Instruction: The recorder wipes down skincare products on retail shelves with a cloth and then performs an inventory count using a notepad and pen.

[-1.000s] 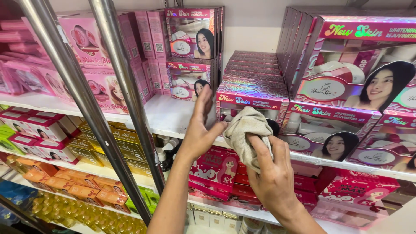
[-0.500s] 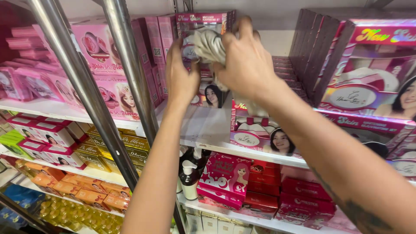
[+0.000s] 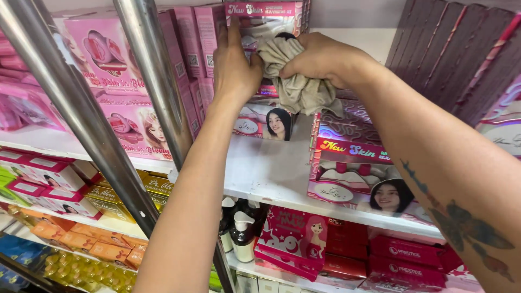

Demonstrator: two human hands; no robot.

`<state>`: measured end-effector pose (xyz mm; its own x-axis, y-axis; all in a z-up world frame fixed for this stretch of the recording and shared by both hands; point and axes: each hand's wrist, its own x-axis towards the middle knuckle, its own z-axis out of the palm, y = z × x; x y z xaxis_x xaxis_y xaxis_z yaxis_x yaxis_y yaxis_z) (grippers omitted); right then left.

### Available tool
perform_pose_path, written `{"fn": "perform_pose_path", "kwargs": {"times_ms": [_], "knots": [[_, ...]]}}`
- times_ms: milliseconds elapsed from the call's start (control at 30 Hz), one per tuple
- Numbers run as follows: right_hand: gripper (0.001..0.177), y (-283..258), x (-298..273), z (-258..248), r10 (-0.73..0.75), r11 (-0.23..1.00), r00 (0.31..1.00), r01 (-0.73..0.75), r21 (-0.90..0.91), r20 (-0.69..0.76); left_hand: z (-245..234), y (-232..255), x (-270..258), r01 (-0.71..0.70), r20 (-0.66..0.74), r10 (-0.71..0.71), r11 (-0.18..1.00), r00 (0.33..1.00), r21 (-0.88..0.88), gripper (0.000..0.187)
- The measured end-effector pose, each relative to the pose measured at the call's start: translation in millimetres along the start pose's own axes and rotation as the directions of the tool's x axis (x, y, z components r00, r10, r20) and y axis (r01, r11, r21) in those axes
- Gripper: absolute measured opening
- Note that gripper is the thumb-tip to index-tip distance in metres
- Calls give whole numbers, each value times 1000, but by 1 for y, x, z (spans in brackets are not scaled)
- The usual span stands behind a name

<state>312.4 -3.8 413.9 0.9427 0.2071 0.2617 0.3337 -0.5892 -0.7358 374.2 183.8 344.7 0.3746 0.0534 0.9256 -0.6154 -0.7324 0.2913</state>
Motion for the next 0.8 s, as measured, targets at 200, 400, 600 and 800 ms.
{"fn": "perform_pose_path", "kwargs": {"times_ms": [200,400,600,800], "knots": [[51,3,7,0,31,1000,997,-31,-2,73,25,-19,1,74,5,-74,993,997,-88,85],[55,2,1,3,-1,998,1000,2,-67,17,7,-1,-1,194,13,-194,971,981,-143,77],[45,3,-2,3,34,997,997,-39,64,76,-9,16,0,416,117,-413,909,903,0,64],[42,-7,-12,2,46,998,998,-48,49,33,-13,17,-4,365,60,-360,919,931,-147,64]]}}
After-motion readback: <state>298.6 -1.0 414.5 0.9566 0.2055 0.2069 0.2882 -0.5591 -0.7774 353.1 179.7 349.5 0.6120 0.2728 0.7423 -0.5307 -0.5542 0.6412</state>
